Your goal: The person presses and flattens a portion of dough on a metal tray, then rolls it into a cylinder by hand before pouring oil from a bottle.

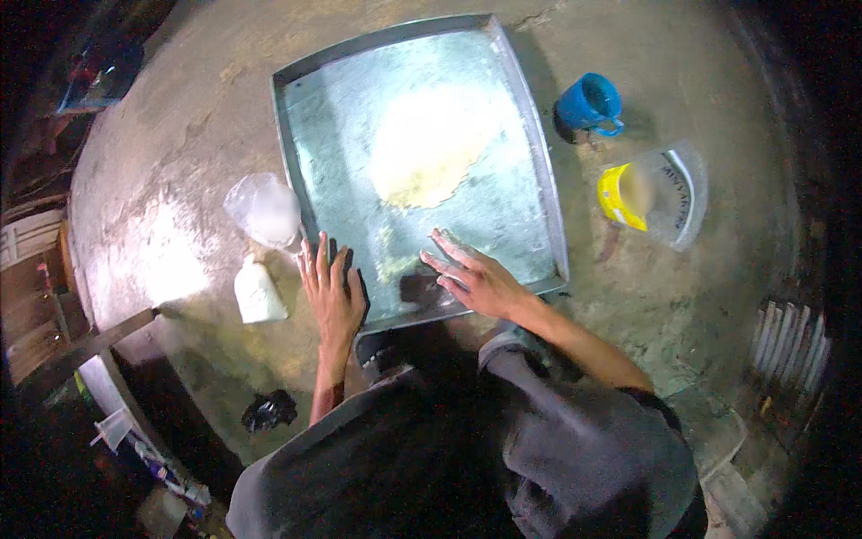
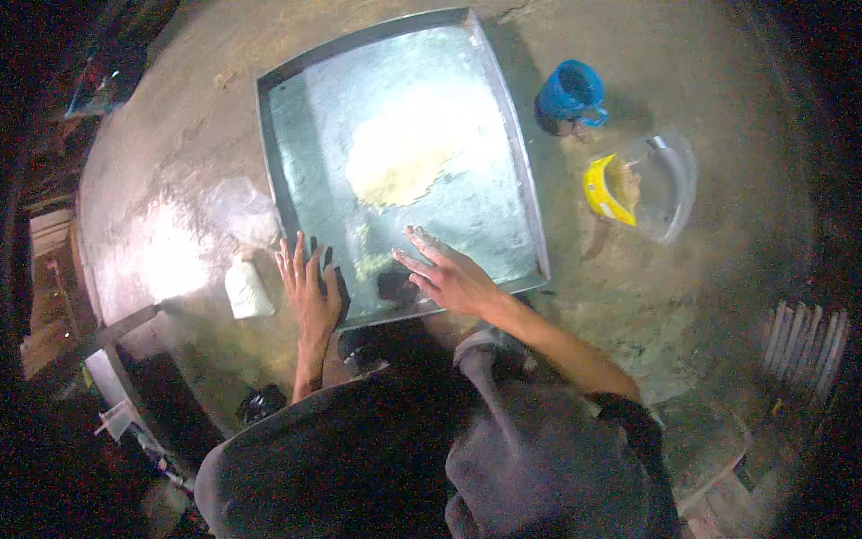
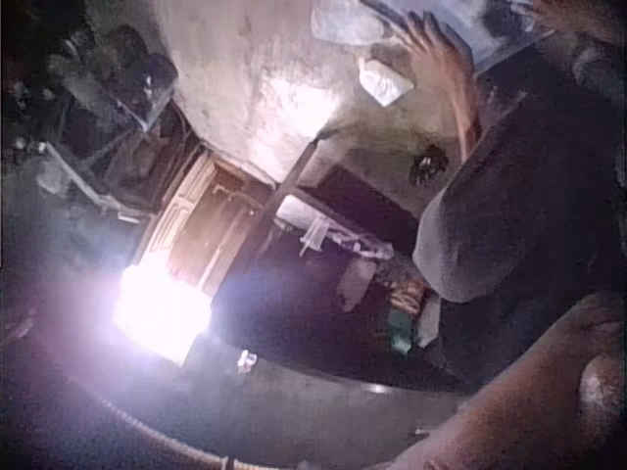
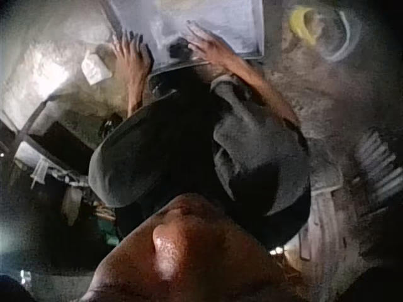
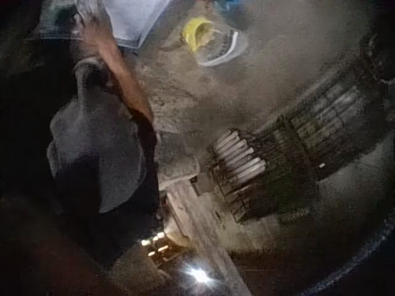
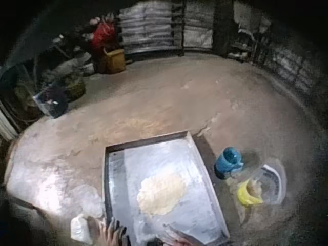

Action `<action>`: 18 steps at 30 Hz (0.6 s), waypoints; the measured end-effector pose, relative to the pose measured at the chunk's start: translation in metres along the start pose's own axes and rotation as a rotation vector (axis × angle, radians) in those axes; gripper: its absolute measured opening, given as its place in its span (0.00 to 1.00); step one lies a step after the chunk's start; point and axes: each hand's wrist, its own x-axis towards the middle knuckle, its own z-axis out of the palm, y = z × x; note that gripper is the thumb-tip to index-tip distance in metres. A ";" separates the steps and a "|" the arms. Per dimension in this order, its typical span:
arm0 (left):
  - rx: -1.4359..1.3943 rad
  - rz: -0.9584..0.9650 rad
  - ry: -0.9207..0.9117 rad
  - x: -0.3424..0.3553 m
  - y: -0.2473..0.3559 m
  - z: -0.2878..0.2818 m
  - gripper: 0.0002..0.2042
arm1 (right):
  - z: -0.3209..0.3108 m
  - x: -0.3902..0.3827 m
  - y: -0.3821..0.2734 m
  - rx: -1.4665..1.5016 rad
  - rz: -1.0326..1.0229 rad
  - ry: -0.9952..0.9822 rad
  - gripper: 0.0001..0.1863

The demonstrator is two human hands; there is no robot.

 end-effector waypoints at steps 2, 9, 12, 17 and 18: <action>-0.109 -0.012 -0.080 0.008 0.003 0.007 0.22 | -0.016 -0.003 0.009 -0.049 0.152 0.054 0.30; -0.167 0.029 -0.213 0.048 0.005 0.060 0.32 | -0.014 0.002 0.016 -0.414 0.363 0.114 0.42; -0.143 0.093 -0.273 0.036 0.004 0.066 0.31 | 0.019 0.009 -0.013 -0.287 0.172 0.012 0.39; -0.331 0.328 -0.459 0.022 -0.005 0.054 0.28 | 0.000 0.025 -0.021 0.078 0.149 -0.127 0.33; -0.367 0.275 -0.420 0.023 -0.001 0.044 0.27 | -0.006 0.023 -0.013 0.013 0.144 -0.079 0.32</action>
